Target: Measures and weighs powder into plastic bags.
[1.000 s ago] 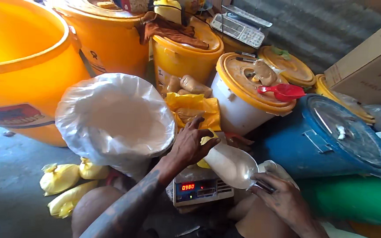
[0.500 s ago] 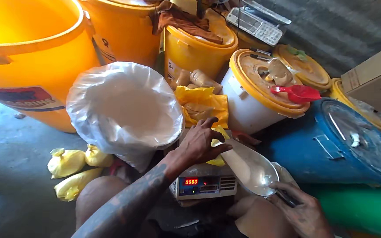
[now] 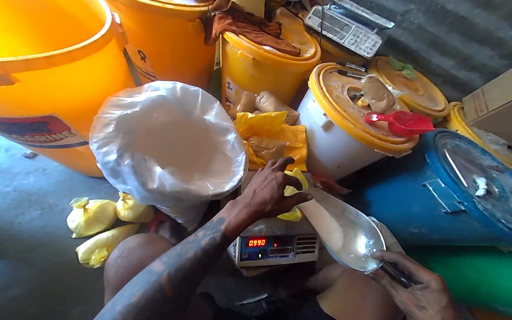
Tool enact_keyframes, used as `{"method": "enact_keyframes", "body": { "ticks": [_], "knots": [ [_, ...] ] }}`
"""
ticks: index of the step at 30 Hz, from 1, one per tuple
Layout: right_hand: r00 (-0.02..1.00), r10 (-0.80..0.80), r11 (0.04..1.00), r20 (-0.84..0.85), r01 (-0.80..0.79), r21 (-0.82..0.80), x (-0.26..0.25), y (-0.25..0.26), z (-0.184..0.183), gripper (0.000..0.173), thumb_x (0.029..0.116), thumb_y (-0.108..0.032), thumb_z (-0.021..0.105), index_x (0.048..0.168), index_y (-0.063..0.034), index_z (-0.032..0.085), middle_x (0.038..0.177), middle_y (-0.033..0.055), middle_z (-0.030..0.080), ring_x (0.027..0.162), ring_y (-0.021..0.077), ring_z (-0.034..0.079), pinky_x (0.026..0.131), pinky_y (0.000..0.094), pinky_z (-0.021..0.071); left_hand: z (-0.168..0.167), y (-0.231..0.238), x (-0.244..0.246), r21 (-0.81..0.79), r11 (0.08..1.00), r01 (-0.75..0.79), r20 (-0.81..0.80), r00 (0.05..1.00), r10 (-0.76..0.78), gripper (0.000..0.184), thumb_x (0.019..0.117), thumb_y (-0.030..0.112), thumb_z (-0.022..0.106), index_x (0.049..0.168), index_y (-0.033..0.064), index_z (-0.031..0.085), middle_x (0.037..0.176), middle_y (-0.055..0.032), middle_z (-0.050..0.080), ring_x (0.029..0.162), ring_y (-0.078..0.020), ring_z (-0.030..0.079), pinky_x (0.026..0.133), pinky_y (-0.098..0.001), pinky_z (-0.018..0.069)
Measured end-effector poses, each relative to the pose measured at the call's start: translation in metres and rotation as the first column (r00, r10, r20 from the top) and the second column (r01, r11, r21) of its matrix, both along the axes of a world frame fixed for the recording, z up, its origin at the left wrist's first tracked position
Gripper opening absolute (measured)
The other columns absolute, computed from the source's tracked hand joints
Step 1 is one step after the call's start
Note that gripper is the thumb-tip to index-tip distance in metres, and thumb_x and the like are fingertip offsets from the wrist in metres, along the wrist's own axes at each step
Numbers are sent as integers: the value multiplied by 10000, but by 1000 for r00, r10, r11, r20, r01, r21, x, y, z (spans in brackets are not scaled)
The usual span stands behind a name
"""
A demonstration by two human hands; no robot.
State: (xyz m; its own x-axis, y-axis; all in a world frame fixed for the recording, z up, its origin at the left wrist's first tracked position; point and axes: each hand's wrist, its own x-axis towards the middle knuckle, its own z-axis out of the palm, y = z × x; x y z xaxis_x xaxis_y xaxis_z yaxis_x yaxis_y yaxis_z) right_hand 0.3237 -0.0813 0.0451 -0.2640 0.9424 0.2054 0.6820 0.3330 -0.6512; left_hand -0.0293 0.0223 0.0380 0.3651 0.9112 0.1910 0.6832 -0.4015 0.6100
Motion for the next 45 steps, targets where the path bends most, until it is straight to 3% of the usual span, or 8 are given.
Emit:
{"method": "enact_keyframes", "body": {
  "ticks": [7, 12, 15, 24, 30, 38, 42, 45],
  "knots": [
    [995, 0, 1000, 96, 2, -16, -5, 6, 2, 349, 825, -316, 841, 1061, -68, 771, 986, 69, 743, 881, 81, 687, 807, 258, 584, -2, -1, -3, 19, 1000, -1, 10, 1000, 1, 433, 974, 612, 565, 1053, 256, 799, 1544, -81, 482, 1347, -289, 498, 1028, -522, 458],
    [959, -62, 987, 277, 17, 162, -33, 24, -13, 402, 852, -553, 695, 1034, -205, 784, 944, -32, 735, 788, 84, 693, 668, 349, 595, -3, 1, -4, 6, 1000, -27, 1, 1000, 27, 429, 972, 622, 559, 1035, 270, 797, 1522, -71, 498, 1347, -278, 497, 1029, -530, 459],
    [948, -69, 991, 311, 30, 128, -35, 26, -8, 388, 824, -533, 719, 1030, -211, 784, 941, -29, 736, 762, 109, 686, 641, 394, 580, -4, 3, -6, -15, 999, -33, -14, 999, 33, 442, 978, 635, 539, 1048, 278, 790, 1531, -71, 489, 1337, -288, 498, 1017, -534, 457],
    [999, -17, 1000, -28, 17, -17, -2, 5, -14, 325, 802, -282, 856, 1030, -69, 766, 939, 27, 737, 840, 43, 673, 784, 211, 575, 0, 0, 0, -16, 999, 29, 55, 998, -28, 475, 977, 647, 535, 1129, 269, 780, 1521, -74, 506, 1345, -278, 501, 1034, -513, 454],
    [967, 51, 998, -251, -60, -31, 4, -4, 6, 290, 813, -81, 845, 1087, -97, 749, 987, -61, 756, 824, 20, 698, 778, 200, 604, 9, 2, -1, 221, 967, -129, 319, 946, 53, 490, 987, 495, 628, 1331, 150, 675, 1372, -120, 598, 1248, -257, 592, 1024, -460, 523],
    [965, 246, 967, -90, -238, 93, -85, 57, 36, 277, 881, -316, 793, 1059, -107, 751, 950, -31, 730, 808, 4, 672, 725, 175, 589, 64, -4, -64, 532, 625, -571, 605, 773, 191, 346, 1049, 194, 541, 1312, -6, 643, 1250, -187, 652, 1028, -197, 662, 837, -337, 562],
    [933, 358, 919, 21, -348, -187, -207, 115, 59, 384, 907, -282, 781, 1225, -85, 694, 981, 89, 728, 815, 168, 696, 762, 401, 594, 80, -12, -88, 633, 361, -685, 686, 712, 147, 331, 1072, 148, 481, 1281, -78, 603, 1167, -161, 640, 1000, -160, 636, 809, -288, 546],
    [894, 430, 857, -125, -448, -255, -292, 153, 60, 494, 911, -241, 782, 1340, -62, 613, 1055, 189, 706, 827, 295, 692, 728, 503, 584, 78, -10, -90, 649, 318, -691, 686, 713, 147, 337, 1075, 144, 477, 1292, -98, 568, 1173, -166, 631, 1020, -163, 625, 819, -286, 534]
  ]
}}
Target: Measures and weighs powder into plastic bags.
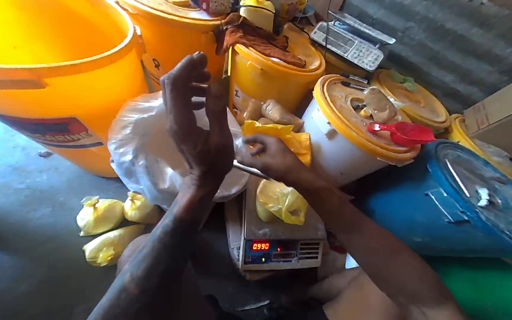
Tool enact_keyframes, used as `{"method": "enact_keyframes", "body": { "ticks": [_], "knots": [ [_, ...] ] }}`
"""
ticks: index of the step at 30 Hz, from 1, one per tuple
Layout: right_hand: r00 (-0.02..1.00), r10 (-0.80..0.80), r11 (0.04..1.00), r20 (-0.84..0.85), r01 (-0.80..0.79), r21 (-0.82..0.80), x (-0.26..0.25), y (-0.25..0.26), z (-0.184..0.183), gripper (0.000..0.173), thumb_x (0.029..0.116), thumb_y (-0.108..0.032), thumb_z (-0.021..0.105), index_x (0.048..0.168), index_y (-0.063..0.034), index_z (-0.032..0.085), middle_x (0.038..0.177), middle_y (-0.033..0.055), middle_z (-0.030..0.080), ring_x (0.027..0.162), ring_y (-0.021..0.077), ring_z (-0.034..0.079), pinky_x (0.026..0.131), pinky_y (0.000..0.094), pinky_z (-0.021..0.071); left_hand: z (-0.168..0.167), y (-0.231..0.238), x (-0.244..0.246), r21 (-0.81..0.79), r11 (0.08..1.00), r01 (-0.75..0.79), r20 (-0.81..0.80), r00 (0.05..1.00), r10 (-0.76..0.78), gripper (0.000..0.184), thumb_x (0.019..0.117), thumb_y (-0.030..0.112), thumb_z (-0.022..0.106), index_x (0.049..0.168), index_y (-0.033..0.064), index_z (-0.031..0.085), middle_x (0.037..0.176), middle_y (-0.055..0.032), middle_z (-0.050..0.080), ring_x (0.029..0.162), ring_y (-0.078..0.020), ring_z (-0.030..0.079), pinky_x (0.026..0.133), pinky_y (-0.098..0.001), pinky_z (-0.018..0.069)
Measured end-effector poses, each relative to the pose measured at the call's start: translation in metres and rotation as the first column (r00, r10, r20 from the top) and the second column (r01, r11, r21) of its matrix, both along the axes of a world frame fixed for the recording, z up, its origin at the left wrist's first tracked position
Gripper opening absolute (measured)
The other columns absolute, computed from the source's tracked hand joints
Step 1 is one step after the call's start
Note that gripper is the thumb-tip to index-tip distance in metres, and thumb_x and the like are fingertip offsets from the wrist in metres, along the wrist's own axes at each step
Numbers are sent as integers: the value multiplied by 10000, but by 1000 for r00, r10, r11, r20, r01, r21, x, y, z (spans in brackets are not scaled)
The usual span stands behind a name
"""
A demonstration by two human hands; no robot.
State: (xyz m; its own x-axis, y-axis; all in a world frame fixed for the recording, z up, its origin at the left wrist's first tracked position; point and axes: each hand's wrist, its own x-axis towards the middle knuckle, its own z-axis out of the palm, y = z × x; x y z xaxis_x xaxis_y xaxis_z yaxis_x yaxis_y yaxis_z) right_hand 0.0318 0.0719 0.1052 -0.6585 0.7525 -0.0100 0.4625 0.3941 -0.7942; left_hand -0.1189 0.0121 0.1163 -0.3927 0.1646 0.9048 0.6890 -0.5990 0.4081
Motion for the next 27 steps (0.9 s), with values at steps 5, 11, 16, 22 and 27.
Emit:
{"method": "enact_keyframes", "body": {
  "ticks": [5, 11, 16, 22, 27],
  "knots": [
    [976, 14, 986, -217, 23, 166, -36, -12, 52, 236, 995, -177, 669, 1181, -31, 670, 1012, 80, 716, 785, 121, 689, 729, 308, 597, -8, 5, -1, -94, 995, -13, -1, 1000, 13, 301, 1054, 91, 464, 1264, -81, 594, 1095, -140, 657, 967, -138, 626, 802, -267, 522],
    [979, 11, 825, -206, 108, 555, 67, 8, 36, 265, 1058, -260, 580, 878, -82, 661, 748, -10, 634, 620, 33, 594, 551, 191, 503, -15, -2, 20, -334, 929, 160, -16, 984, -176, 172, 1020, 90, 593, 1140, 1, 678, 773, -32, 639, 608, -77, 563, 574, -242, 488],
    [968, -227, 926, -110, 249, 284, 161, 32, -21, 233, 1030, -127, 581, 1246, -67, 645, 1056, 49, 697, 842, 97, 682, 745, 286, 595, -34, 0, 44, -612, 788, 60, -270, 921, -280, 273, 1067, 265, 529, 950, 108, 719, 774, -11, 650, 742, -177, 611, 739, -430, 459],
    [956, -287, 957, 53, 288, -15, 202, 36, -91, 429, 1018, -353, 625, 1315, -42, 615, 1156, 128, 683, 1003, 183, 679, 881, 385, 571, -63, 14, 45, -908, 408, -98, -343, 733, -587, 850, 721, 381, 830, 1493, 244, 503, 1476, -75, 501, 1302, -335, 515, 940, -578, 512],
    [920, -125, 981, 371, 171, -96, 184, 28, -102, 851, 787, -574, 828, 1418, -67, 564, 1359, 190, 594, 1188, 341, 607, 1008, 545, 499, -92, 12, 61, -940, 137, -312, -323, 687, -651, 1346, 535, 250, 980, 1641, 245, 213, 1681, -158, 208, 1433, -445, 389, 999, -633, 484]
  ]
}}
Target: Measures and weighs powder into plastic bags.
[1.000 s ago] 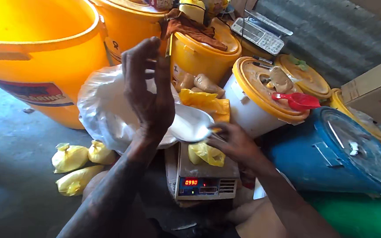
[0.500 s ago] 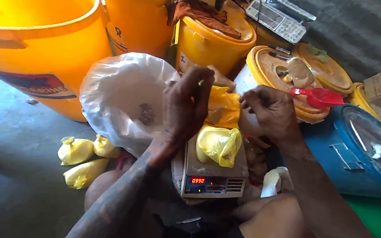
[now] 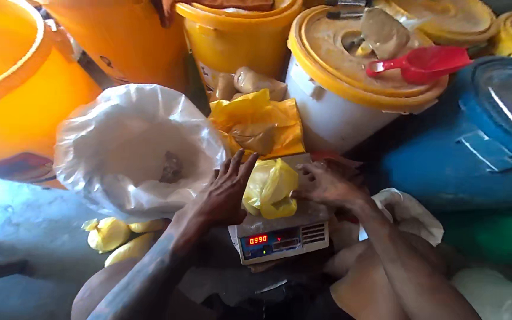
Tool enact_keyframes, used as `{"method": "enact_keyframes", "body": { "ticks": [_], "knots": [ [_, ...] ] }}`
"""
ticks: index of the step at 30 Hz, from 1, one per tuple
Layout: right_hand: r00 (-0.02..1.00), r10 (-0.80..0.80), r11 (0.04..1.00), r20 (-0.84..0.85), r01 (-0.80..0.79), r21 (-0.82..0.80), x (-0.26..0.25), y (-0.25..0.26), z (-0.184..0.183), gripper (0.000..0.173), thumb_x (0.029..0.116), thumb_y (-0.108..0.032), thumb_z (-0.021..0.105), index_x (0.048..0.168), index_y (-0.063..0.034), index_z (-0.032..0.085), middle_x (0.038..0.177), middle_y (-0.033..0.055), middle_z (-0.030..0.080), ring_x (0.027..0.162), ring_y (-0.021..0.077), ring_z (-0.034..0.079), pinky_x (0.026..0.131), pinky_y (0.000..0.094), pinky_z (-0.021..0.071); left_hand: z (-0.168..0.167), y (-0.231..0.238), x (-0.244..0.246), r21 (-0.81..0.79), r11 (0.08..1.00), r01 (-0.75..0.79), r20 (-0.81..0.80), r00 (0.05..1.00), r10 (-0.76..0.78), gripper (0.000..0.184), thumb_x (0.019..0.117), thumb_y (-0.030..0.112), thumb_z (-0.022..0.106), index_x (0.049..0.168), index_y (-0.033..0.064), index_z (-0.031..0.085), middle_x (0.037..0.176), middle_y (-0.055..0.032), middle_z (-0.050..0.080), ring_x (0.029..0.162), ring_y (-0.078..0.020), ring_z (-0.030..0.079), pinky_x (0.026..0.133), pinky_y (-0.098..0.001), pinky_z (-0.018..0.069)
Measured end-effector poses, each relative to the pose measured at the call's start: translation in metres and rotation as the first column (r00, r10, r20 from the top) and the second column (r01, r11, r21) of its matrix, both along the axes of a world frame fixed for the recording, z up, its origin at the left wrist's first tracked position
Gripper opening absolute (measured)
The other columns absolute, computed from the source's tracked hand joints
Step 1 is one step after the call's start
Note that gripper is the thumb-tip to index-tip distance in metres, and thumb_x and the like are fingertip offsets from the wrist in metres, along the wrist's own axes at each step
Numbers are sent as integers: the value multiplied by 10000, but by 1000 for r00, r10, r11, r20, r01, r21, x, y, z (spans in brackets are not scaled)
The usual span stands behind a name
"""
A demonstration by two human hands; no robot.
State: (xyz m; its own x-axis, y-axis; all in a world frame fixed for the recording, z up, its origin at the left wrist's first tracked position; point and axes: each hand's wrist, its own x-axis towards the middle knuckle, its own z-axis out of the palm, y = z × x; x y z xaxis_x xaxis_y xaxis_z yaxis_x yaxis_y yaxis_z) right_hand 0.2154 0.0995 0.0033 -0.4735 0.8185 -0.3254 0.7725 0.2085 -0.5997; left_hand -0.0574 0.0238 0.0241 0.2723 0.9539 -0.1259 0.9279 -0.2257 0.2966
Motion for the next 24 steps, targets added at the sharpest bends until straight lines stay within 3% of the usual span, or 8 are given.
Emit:
{"method": "enact_keyframes", "body": {
  "ticks": [3, 7, 10, 12, 14, 17, 20, 24],
  "knots": [
    [993, 84, 994, 77, -79, -70, -14, -1, -15, 841, 801, -633, 780, 1389, -66, 582, 1338, 185, 612, 1242, 348, 587, 1054, 584, 464, -20, -1, 19, -93, 996, -2, -12, 1000, 1, 1418, 557, 415, 1001, 1660, 233, 129, 1715, -183, 70, 1523, -444, 236, 1132, -646, 342],
    [999, -5, 999, 40, 6, -46, -20, 1, -12, 483, 990, -505, 631, 1098, -41, 713, 1021, 160, 706, 999, 318, 673, 920, 588, 504, -32, -7, 40, 17, 1000, 14, 45, 999, -15, 1275, 713, 671, 823, 1661, 173, 132, 1705, -216, 121, 1538, -446, 216, 1174, -649, 281],
    [998, -63, 996, -25, 64, 57, -17, -1, -1, 422, 1032, -447, 584, 1000, -52, 729, 911, 129, 700, 886, 273, 676, 846, 534, 527, -29, -6, 44, 124, 992, 1, 98, 995, -13, 911, 886, 495, 705, 1622, 156, 290, 1673, -220, 231, 1515, -448, 272, 1148, -658, 306],
    [989, -71, 991, -131, 85, 107, -13, -1, -1, 394, 1038, -399, 584, 913, -47, 709, 802, 84, 658, 762, 192, 635, 753, 441, 520, -21, -5, 44, 129, 992, -7, 118, 993, -8, 561, 927, 301, 664, 1457, 154, 560, 1649, -177, 317, 1494, -431, 320, 1125, -656, 328],
    [962, -67, 989, -265, 100, 113, -11, 0, -2, 343, 1036, -337, 600, 905, -45, 721, 753, 34, 647, 688, 95, 601, 703, 328, 517, -19, -3, 42, 135, 991, -5, 146, 989, -15, 363, 940, 227, 624, 1290, 172, 698, 1606, -115, 417, 1467, -392, 381, 1102, -647, 353],
    [857, -96, 988, -507, 145, 58, -13, -1, 4, 210, 1030, -168, 605, 981, -13, 738, 773, -2, 673, 680, 10, 613, 680, 210, 538, -18, -1, 40, 158, 987, -30, 228, 974, -6, 317, 978, 206, 550, 1242, 148, 716, 1478, -57, 574, 1396, -325, 485, 1070, -616, 392],
    [722, -138, 980, -678, 200, 13, -16, -1, 6, 224, 1039, -143, 549, 903, -54, 703, 725, -25, 657, 645, 36, 625, 643, 227, 557, -16, 0, 38, 267, 958, -107, 365, 931, 2, 287, 981, 170, 535, 1175, 87, 729, 1237, -76, 715, 1241, -293, 611, 998, -575, 446],
    [543, -194, 951, -817, 309, -21, -20, -4, 15, 270, 1031, -132, 515, 808, -115, 666, 682, -43, 614, 617, 52, 587, 632, 236, 535, -13, 3, 33, 396, 905, -158, 422, 906, -27, 255, 985, 166, 510, 1049, 78, 741, 1030, -70, 745, 1068, -265, 677, 941, -536, 475]
  ]
}}
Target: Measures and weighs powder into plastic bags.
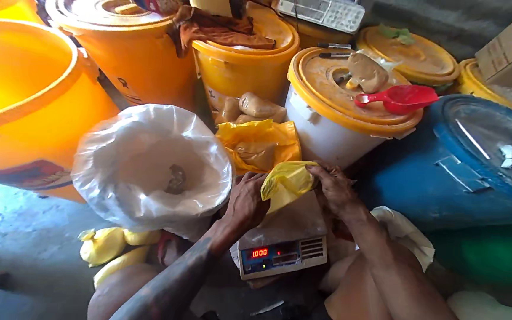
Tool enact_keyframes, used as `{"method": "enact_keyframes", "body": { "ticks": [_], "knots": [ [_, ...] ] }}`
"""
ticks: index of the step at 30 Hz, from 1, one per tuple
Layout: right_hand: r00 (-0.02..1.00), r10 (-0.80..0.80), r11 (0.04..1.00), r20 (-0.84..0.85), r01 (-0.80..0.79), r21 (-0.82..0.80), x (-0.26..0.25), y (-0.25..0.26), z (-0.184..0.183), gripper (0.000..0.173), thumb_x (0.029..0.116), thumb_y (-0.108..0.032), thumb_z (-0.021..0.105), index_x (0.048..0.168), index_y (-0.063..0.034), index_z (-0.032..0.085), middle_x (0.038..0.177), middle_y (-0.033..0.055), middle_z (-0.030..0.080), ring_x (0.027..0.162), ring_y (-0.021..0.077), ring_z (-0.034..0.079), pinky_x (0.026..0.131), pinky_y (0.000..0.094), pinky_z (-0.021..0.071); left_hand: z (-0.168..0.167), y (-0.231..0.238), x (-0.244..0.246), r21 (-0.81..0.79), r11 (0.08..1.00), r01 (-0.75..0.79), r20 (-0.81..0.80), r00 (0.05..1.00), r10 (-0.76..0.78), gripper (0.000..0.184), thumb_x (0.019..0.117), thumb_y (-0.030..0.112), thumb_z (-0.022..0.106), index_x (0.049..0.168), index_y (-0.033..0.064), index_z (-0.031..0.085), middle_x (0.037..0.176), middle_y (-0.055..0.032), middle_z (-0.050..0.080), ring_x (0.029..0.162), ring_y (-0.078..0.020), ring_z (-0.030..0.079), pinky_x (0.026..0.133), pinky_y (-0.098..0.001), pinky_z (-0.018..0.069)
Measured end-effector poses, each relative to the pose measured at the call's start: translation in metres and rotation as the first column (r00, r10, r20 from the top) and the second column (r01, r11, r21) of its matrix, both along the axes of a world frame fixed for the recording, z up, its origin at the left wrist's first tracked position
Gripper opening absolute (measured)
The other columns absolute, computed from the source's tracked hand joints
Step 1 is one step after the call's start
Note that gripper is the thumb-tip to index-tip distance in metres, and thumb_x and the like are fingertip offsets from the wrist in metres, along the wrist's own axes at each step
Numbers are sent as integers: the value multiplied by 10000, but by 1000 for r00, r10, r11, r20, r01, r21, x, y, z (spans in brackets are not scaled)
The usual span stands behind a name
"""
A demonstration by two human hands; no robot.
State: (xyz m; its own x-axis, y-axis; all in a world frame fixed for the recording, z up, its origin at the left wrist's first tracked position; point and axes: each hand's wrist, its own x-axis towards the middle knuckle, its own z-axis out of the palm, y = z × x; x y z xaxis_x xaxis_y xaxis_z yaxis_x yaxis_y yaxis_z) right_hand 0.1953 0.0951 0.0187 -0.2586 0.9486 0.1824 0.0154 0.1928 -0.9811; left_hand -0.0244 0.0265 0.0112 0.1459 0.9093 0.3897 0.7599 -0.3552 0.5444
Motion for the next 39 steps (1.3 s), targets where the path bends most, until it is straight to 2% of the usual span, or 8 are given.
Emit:
{"method": "enact_keyframes", "body": {
  "ticks": [7, 17, 21, 23, 25, 29, 33, 39],
  "knots": [
    [977, 28, 976, -212, 19, 215, 3, -17, 35, 306, 1023, -150, 480, 790, -197, 673, 714, -86, 628, 687, 18, 616, 688, 244, 555, 35, 3, -6, 239, 971, 18, 67, 997, -35, 234, 992, 190, 518, 923, 106, 726, 892, -15, 708, 955, -173, 664, 944, -449, 464],
    [956, 138, 972, -260, -80, 220, 15, -9, 25, 302, 1070, -386, 504, 918, -208, 695, 833, -88, 674, 805, 37, 657, 782, 277, 584, 37, 13, -8, 47, 998, -29, 256, 967, 16, 359, 1071, 312, 479, 872, 92, 680, 728, -15, 615, 725, -125, 622, 712, -374, 522],
    [969, 219, 921, 113, -244, 303, 32, -2, 6, 1022, 815, -782, 632, 1412, 29, 461, 1265, 80, 644, 1090, 127, 647, 873, 305, 575, 44, 8, -17, -43, 998, 42, 355, 935, -24, 429, 1072, 406, 451, 943, 86, 707, 776, 43, 645, 742, -16, 617, 717, -271, 530],
    [889, 149, 943, 432, -259, 208, 33, -12, -1, 1304, 631, -801, 760, 1503, 88, 370, 1400, 174, 583, 1191, 184, 623, 950, 357, 561, 44, 4, -22, -176, 969, 176, 415, 905, -89, 504, 1020, 494, 534, 1202, 51, 690, 984, 5, 736, 909, -23, 689, 864, -296, 588],
    [803, 57, 974, 593, -175, 144, 17, -23, -2, 1023, 651, -588, 870, 1348, 90, 553, 1306, 261, 618, 1152, 332, 632, 972, 514, 527, 38, 3, -22, -282, 921, 268, 390, 909, -145, 559, 946, 495, 682, 1293, 58, 634, 1108, -36, 733, 1027, -84, 698, 965, -371, 579],
    [962, -142, 927, 234, 46, 373, -5, -28, -22, 229, 886, -139, 751, 1069, -3, 734, 977, 9, 759, 906, 7, 703, 859, 231, 595, 33, 0, -11, -197, 961, 194, 195, 968, -156, 302, 944, 268, 713, 1080, -1, 707, 956, -136, 741, 910, -237, 730, 857, -476, 594],
    [998, 50, 871, -40, -24, 492, 8, -21, -15, 251, 953, -66, 663, 1150, -210, 722, 1085, -172, 729, 1004, -49, 669, 910, 212, 578, 40, 1, -10, -8, 979, 204, 287, 938, -193, 226, 998, 197, 649, 1032, -17, 715, 917, -134, 735, 862, -215, 720, 822, -421, 592],
    [823, -61, 986, 565, -38, 161, -5, -34, -4, 993, 775, -553, 827, 1398, 136, 475, 1299, 298, 621, 1230, 321, 619, 1074, 501, 475, 29, 9, -5, 74, 978, 196, 360, 909, -210, 249, 1011, 200, 639, 1028, -41, 703, 890, -141, 726, 831, -199, 715, 795, -399, 593]
  ]
}}
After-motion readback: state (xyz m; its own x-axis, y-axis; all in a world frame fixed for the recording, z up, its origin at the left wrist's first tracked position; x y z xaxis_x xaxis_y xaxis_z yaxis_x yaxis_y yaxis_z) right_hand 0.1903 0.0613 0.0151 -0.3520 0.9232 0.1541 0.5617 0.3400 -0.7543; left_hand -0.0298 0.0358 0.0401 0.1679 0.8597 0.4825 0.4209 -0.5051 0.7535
